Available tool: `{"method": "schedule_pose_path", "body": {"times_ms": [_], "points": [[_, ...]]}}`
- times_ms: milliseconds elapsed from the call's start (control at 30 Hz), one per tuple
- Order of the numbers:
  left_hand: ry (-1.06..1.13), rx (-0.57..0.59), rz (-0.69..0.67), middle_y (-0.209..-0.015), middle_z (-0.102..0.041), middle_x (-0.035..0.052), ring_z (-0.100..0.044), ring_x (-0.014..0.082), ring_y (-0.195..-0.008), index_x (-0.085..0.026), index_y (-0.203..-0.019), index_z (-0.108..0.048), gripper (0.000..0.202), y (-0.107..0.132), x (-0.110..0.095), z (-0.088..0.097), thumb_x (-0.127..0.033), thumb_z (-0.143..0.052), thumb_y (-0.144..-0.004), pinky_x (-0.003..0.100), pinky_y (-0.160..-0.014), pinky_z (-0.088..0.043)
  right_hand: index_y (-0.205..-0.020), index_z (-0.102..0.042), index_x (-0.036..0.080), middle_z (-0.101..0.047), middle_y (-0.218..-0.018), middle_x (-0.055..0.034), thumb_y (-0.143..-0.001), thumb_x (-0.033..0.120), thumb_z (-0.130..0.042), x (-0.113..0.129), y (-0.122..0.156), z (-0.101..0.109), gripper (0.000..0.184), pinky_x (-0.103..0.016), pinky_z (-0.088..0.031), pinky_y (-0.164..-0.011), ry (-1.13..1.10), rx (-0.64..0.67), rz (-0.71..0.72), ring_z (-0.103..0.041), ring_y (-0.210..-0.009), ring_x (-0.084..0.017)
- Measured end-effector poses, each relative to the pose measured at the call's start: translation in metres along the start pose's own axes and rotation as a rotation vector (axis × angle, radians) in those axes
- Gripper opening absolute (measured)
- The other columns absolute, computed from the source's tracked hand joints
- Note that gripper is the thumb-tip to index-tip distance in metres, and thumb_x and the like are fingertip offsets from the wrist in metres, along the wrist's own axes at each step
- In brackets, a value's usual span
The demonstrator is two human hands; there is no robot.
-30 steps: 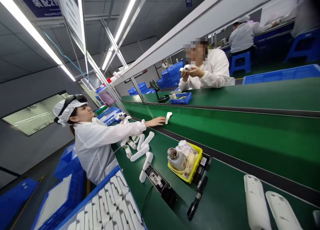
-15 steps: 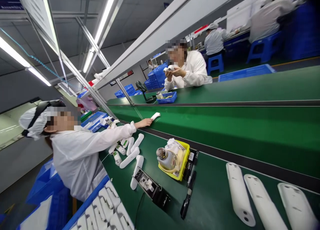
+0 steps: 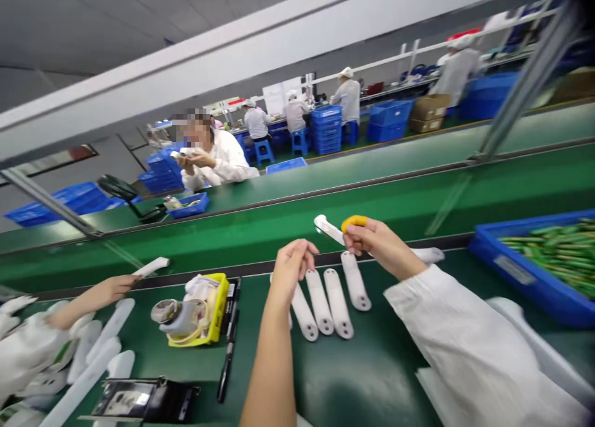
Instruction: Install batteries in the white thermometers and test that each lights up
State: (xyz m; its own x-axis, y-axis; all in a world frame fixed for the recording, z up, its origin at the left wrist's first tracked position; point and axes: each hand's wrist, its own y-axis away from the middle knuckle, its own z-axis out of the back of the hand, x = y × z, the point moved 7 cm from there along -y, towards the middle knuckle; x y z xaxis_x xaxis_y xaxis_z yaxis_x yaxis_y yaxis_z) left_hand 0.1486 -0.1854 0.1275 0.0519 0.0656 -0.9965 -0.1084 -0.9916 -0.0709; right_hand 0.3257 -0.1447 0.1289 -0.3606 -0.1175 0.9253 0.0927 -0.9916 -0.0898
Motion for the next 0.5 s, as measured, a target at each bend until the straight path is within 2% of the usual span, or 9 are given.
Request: {"method": "schedule_pose_path", "body": {"times_ms": [100, 167, 233, 367, 500], "points": [[-0.03, -0.008, 0.127, -0.035, -0.037, -0.0069, -0.021, 0.0039, -0.03, -0.012, -0.067, -0.057, 0.037, -0.017, 0.047, 0.004, -0.043, -0.047, -0.086, 0.021, -0.035, -0.012, -0.07, -0.047, 0.018, -0.039, -0.049, 0.0078, -0.094, 0.027, -0.037, -0.009, 0.011, -0.012, 0.026, -0.016, -0.033, -0.038, -0.167, 0.037, -0.114, -0.036, -0.036, -0.004], [-0.067, -0.027, 0.195, -0.033, -0.031, -0.0088, -0.02, 0.0038, -0.03, -0.012, -0.065, -0.057, 0.038, -0.018, 0.069, 0.007, -0.041, -0.048, -0.088, 0.021, -0.035, -0.012, -0.064, -0.044, 0.017, -0.026, -0.043, 0.0112, -0.094, 0.026, -0.041, -0.03, 0.014, -0.027, 0.031, -0.016, -0.02, -0.031, -0.219, 0.099, -0.238, -0.021, -0.031, -0.003], [-0.103, -0.037, 0.25, -0.036, -0.029, -0.0104, -0.019, 0.0034, -0.03, -0.012, -0.065, -0.056, 0.039, -0.017, 0.082, 0.011, -0.04, -0.048, -0.09, 0.02, -0.034, -0.014, -0.063, -0.045, 0.015, -0.025, -0.044, 0.0122, -0.094, 0.028, -0.048, -0.054, 0.016, -0.043, 0.034, -0.016, -0.016, -0.03, -0.24, 0.163, -0.356, -0.017, -0.031, -0.002], [-0.161, -0.061, 0.301, -0.044, -0.029, -0.0108, -0.019, 0.0033, -0.033, -0.013, -0.069, -0.053, 0.04, -0.016, 0.092, 0.02, -0.044, -0.044, -0.093, 0.018, -0.034, -0.02, -0.072, -0.05, 0.013, -0.034, -0.05, 0.0108, -0.095, 0.034, -0.049, -0.083, 0.014, -0.058, 0.032, -0.014, -0.02, -0.031, -0.246, 0.187, -0.45, -0.023, -0.034, -0.001], [-0.257, -0.082, 0.262, -0.047, -0.032, -0.0097, -0.024, 0.0045, -0.035, -0.014, -0.073, -0.053, 0.039, -0.021, 0.089, 0.025, -0.044, -0.04, -0.094, 0.019, -0.037, -0.025, -0.073, -0.052, 0.013, -0.033, -0.049, 0.0112, -0.095, 0.032, -0.049, -0.08, 0.009, -0.062, 0.029, -0.014, -0.021, -0.031, -0.176, 0.153, -0.398, -0.023, -0.033, -0.001]]}}
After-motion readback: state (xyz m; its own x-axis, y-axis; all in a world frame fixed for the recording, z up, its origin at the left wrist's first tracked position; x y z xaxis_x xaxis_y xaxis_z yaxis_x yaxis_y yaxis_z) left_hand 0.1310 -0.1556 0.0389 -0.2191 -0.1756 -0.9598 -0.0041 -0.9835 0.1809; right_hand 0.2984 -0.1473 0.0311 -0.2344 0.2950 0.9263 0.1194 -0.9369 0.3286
